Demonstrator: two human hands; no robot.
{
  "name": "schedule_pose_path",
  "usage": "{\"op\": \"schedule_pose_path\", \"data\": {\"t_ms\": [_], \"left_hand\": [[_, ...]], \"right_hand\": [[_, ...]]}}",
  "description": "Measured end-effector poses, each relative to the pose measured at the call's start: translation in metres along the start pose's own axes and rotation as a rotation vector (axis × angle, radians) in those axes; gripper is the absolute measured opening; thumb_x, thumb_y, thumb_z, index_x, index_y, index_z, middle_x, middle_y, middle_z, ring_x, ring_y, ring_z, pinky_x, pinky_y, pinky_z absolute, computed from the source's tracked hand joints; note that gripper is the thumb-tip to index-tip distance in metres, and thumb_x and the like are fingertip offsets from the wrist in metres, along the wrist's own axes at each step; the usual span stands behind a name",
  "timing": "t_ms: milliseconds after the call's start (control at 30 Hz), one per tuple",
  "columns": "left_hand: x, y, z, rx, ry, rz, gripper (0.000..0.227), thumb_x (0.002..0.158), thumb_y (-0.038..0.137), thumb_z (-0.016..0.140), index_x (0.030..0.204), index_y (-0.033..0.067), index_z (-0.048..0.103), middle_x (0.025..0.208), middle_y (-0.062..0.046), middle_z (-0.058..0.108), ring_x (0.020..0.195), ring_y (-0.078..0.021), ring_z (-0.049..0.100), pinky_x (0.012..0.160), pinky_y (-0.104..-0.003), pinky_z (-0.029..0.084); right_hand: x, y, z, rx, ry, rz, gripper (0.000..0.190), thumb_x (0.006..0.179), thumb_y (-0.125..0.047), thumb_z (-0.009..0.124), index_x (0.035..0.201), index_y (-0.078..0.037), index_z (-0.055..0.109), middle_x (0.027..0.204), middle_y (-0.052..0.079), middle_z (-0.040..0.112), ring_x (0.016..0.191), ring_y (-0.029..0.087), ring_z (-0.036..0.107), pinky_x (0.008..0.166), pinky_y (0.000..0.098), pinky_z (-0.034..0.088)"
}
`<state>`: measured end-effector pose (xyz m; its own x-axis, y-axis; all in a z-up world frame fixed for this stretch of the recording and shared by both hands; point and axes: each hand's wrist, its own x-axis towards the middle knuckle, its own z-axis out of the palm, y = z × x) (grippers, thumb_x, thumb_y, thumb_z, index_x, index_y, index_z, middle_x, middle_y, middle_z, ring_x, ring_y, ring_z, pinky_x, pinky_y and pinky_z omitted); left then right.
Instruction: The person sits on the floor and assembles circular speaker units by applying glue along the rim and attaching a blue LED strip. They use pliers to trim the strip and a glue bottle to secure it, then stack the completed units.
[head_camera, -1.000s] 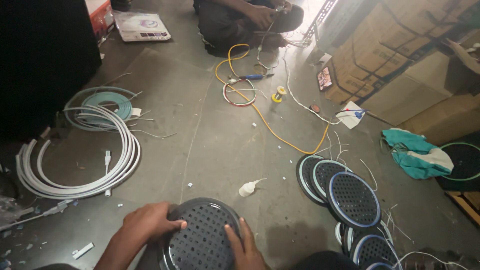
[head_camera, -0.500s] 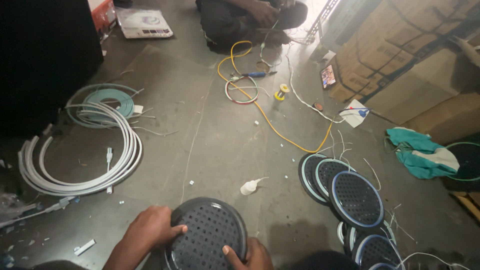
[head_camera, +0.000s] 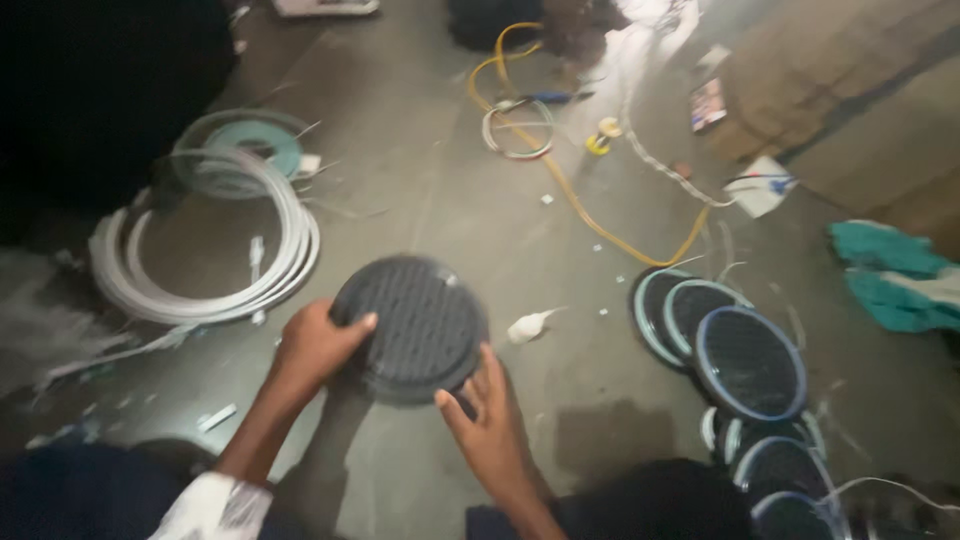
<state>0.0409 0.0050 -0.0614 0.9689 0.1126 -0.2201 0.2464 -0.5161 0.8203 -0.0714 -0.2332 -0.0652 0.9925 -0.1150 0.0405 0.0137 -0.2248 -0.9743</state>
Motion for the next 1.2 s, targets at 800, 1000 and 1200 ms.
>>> {"op": "schedule_pose_path", "data": {"t_ms": [800, 1000, 1200], "left_hand": [[0.046, -0.007, -0.034, -0.307, 0.485, 0.133, 0.030, 0.087, 0.022, 0.069, 0.112, 0.0047, 0.070, 0.106, -0.012, 0.074, 0.099, -0.0310, 0.072, 0.085, -0.040, 0.054], [0.030, -0.014, -0.044, 0.477, 0.634, 0.206, 0.028, 0.076, 0.021, 0.077, 0.098, 0.0047, 0.071, 0.103, -0.016, 0.068, 0.097, -0.0373, 0.065, 0.080, -0.051, 0.050], [0.033, -0.017, -0.041, 0.625, 0.619, 0.134, 0.022, 0.071, 0.015, 0.074, 0.092, 0.0087, 0.073, 0.097, -0.012, 0.068, 0.095, -0.0335, 0.066, 0.080, -0.048, 0.049]], "right_hand": [[0.231, -0.012, 0.053, -0.554, 0.487, 0.153, 0.092, 0.075, -0.054, 0.089, 0.131, 0.007, 0.050, 0.135, 0.031, 0.054, 0.130, 0.046, 0.051, 0.110, 0.0497, 0.042], [0.259, -0.010, 0.059, -0.462, 0.566, 0.434, 0.089, 0.065, -0.043, 0.096, 0.131, -0.003, 0.052, 0.141, 0.028, 0.044, 0.135, 0.046, 0.042, 0.110, 0.0523, 0.040], [0.260, -0.005, 0.069, -0.566, 0.636, 0.430, 0.082, 0.069, -0.046, 0.093, 0.128, -0.003, 0.055, 0.139, 0.027, 0.048, 0.135, 0.045, 0.044, 0.112, 0.0526, 0.039]]}}
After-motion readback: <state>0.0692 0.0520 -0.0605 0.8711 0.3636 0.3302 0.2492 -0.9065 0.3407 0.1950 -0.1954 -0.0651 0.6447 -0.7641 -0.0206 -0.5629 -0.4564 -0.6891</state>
